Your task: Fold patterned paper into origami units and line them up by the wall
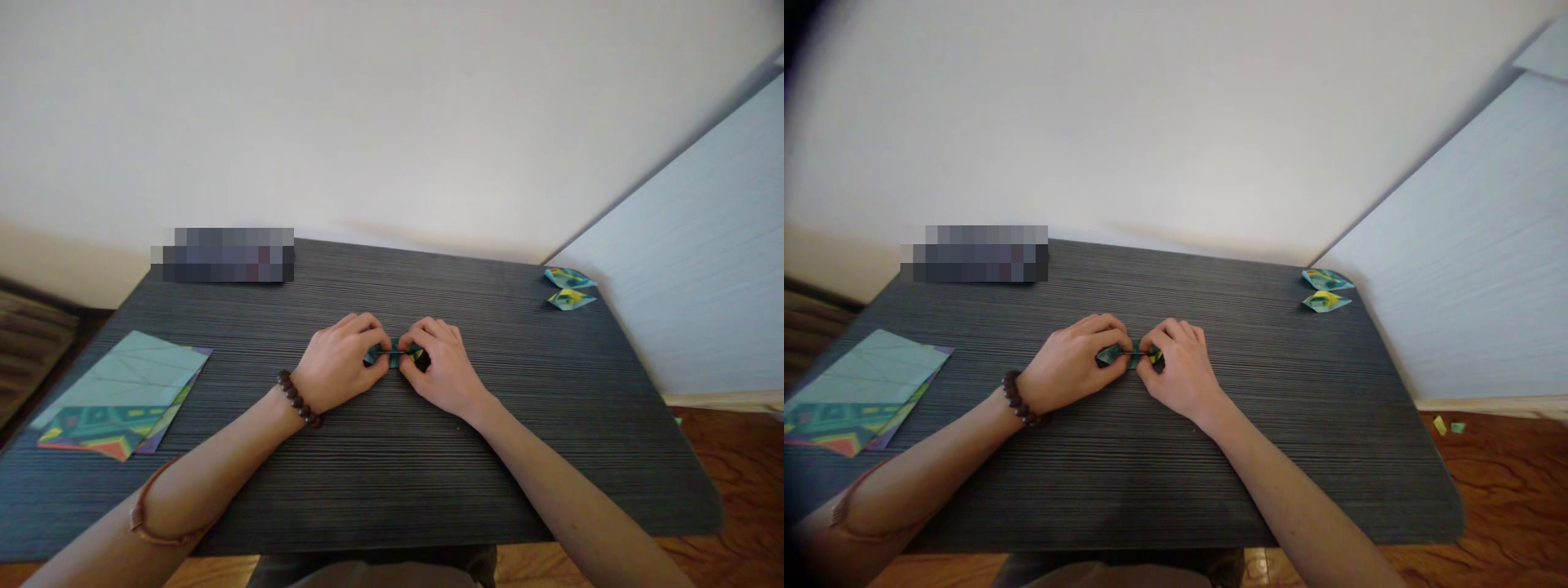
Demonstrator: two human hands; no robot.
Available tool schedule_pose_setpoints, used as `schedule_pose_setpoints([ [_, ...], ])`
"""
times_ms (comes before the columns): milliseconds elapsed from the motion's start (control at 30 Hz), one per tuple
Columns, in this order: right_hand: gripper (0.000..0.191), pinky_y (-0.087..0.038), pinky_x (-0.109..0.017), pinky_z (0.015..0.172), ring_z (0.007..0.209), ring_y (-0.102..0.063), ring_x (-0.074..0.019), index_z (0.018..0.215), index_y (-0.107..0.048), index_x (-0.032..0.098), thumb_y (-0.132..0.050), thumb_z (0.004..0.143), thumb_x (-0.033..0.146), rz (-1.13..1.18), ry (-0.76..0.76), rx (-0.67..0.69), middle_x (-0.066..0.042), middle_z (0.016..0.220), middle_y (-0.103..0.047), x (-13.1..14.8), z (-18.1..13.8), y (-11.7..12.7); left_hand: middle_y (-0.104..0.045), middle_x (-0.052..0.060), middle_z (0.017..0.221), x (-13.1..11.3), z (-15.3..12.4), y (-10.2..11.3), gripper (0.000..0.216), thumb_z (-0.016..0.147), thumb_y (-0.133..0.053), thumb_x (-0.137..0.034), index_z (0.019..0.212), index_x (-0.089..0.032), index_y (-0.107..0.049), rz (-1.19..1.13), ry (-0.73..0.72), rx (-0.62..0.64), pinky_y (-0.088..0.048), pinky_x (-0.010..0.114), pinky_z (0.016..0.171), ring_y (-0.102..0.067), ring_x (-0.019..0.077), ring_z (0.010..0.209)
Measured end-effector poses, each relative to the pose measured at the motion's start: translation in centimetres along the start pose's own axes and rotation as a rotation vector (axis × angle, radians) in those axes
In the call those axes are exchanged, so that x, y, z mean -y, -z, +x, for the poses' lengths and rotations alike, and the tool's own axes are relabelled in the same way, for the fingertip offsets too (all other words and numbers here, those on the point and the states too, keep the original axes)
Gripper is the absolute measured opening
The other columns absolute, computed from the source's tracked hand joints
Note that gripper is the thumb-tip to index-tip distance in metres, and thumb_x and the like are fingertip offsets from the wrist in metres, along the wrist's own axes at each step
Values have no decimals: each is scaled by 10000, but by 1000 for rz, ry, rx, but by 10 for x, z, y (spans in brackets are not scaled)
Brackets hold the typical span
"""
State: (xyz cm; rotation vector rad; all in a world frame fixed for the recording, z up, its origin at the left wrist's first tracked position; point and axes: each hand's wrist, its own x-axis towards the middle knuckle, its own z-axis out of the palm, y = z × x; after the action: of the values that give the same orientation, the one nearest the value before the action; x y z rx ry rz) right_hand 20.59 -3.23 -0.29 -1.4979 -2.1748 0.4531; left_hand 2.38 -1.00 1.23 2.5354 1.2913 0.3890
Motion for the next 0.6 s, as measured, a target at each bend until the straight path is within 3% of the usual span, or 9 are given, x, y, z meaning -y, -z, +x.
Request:
schedule_pose_setpoints([
  [600, 87, -319, -370, 831, 891, -458, -203, 849, -606, 245, -549, 784, 240, -62, -30, -15, -18, 891, -566, 1, 0, -5, -590, 15, 969, 5, 1, -2, 138, 826, -510, -268, 871, -228, -634, -34, -24, 3, -465, 301, 812, -560, 177, 906],
])
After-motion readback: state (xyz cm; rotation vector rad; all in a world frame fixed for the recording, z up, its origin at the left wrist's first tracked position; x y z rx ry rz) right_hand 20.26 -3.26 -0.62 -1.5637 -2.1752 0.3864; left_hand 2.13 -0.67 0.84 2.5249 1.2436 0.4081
